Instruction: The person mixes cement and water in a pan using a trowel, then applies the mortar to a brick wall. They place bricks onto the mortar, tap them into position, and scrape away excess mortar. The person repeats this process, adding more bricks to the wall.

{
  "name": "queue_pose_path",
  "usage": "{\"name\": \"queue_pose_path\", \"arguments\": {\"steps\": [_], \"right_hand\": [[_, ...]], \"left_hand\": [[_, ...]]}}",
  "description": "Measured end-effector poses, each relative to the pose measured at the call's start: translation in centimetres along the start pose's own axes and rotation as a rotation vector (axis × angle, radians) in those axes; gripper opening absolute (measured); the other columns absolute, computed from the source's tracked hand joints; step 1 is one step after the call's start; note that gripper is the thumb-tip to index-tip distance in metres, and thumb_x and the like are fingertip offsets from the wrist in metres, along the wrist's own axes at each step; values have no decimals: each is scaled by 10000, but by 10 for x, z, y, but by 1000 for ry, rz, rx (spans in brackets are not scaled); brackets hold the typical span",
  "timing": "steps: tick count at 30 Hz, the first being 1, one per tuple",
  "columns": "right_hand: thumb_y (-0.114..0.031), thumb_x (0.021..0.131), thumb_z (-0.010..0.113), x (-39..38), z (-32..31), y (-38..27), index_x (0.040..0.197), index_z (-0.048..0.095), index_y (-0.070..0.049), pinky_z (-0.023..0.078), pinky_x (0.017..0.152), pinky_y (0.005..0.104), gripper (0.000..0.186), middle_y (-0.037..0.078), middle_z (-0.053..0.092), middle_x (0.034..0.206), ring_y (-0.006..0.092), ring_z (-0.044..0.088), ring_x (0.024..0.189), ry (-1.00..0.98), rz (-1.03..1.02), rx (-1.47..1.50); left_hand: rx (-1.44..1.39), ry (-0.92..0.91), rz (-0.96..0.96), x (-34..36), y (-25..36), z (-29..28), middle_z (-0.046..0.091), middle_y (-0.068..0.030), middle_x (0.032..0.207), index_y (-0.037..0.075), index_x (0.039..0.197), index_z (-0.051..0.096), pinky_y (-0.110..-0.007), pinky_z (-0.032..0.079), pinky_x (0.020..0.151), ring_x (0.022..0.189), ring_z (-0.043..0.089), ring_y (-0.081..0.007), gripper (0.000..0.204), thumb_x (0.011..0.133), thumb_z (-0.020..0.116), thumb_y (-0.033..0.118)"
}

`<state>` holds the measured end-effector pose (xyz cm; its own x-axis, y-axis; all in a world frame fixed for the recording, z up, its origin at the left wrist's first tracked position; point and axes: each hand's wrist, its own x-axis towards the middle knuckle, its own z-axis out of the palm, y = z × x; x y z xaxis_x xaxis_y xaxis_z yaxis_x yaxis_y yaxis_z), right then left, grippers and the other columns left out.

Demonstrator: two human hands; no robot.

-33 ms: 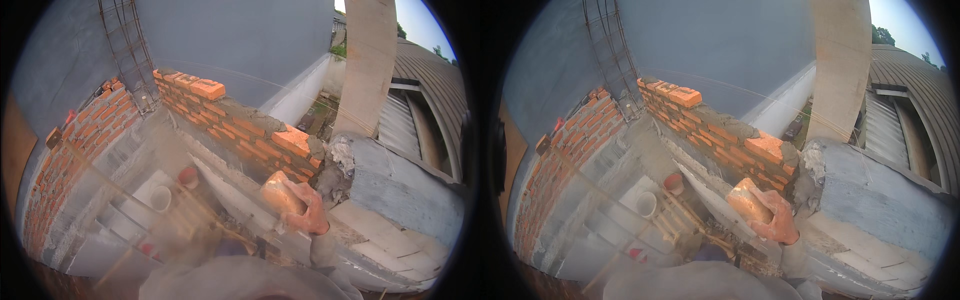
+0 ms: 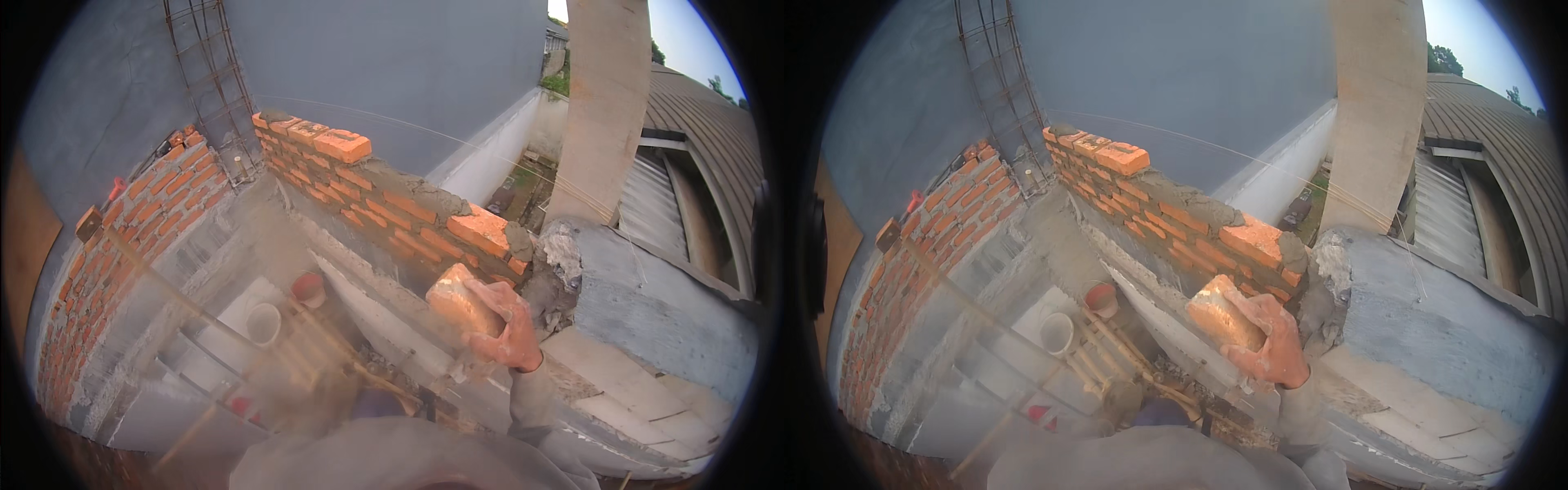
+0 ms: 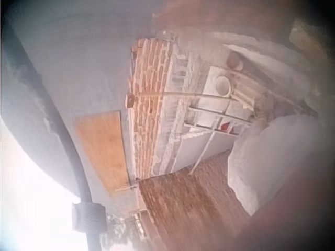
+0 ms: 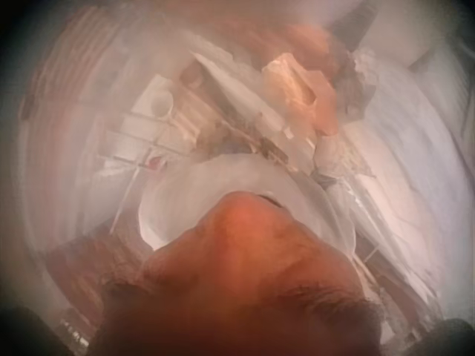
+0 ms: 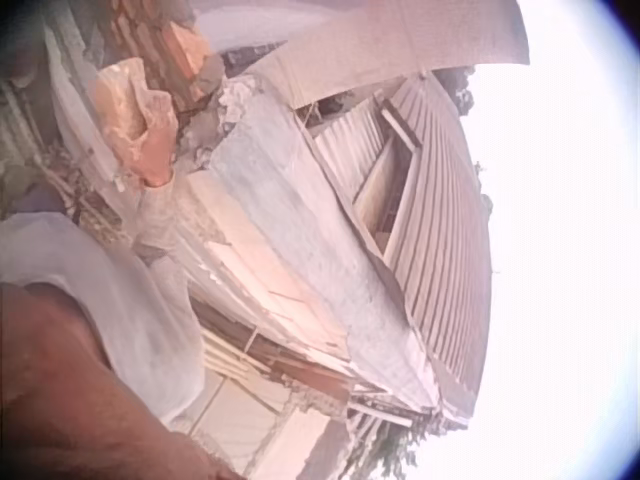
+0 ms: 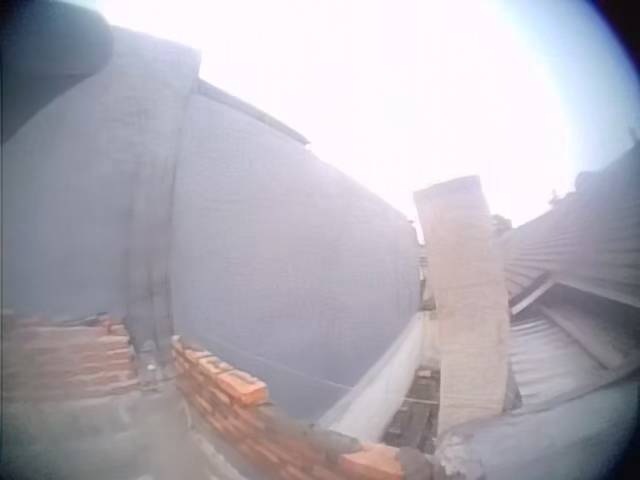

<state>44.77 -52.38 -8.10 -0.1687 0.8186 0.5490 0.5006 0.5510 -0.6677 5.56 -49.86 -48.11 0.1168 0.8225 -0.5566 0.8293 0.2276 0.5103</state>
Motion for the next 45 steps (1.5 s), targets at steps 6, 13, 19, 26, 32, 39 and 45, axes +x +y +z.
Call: {"name": "queue_pose_path", "arguments": {"steps": [6, 13, 19, 26, 32, 39, 45], "right_hand": [[-500, 758, 872, 146, -5, 3, 1376, 750, -88, 558, 871, 484, 752, 146, 679, 1067, 391, 702, 975, 39, -119, -470], [-674, 756, 794, 321, 64, 65, 1067, 724, 22, 566, 907, 497, 765, 188, 719, 1061, 385, 713, 1045, -119, -19, -762], [-637, 753, 781, 378, 108, 114, 1136, 710, 27, 570, 966, 493, 770, 231, 733, 1194, 403, 705, 1159, -230, 55, -784], [-663, 767, 777, 381, 118, 153, 1066, 648, 52, 553, 928, 505, 786, 265, 713, 1080, 447, 696, 1069, -284, 39, -766], [-695, 760, 782, 377, 122, 136, 1139, 662, 89, 565, 923, 505, 879, 261, 723, 1101, 440, 708, 1066, -294, 133, -781], [-727, 823, 765, 365, 117, 113, 1355, 641, 65, 573, 918, 514, 962, 235, 734, 1106, 416, 717, 1088, -283, 82, -785], [-388, 1014, 744, 287, 119, 59, 1482, 618, -22, 593, 866, 509, 607, 196, 725, 1122, 392, 733, 999, 307, -121, -494]], "left_hand": [[-177, 123, -132, -25, -56, -21, 760, -108, 1096, 90, 1204, 723, -449, 583, 836, 949, 735, -258, 295, 1075, 566, 304], [-310, 215, -266, -27, -114, -54, 745, -108, 1105, 87, 1216, 708, -439, 579, 834, 953, 720, -249, 281, 1075, 575, 291], [-395, 251, -347, -20, -141, -78, 731, -108, 1113, 85, 1227, 695, -430, 575, 832, 956, 706, -240, 271, 1075, 583, 279], [-456, 260, -399, -14, -156, -89, 716, -108, 1122, 83, 1239, 681, -420, 571, 830, 960, 690, -231, 261, 1075, 593, 266], [-529, 286, -422, -7, -166, -96, 702, -108, 1130, 81, 1250, 668, -412, 567, 829, 963, 677, -223, 255, 1075, 601, 255], [-763, 342, -356, -8, -177, -112, 687, -108, 1139, 79, 1262, 654, -402, 563, 826, 967, 661, -213, 252, 1075, 610, 242], [-1679, 334, 328, -22, -62, -182, 658, -109, 1220, 70, 1303, 618, -383, 553, 879, 1025, 638, -202, 278, 1085, 616, 243]]}}
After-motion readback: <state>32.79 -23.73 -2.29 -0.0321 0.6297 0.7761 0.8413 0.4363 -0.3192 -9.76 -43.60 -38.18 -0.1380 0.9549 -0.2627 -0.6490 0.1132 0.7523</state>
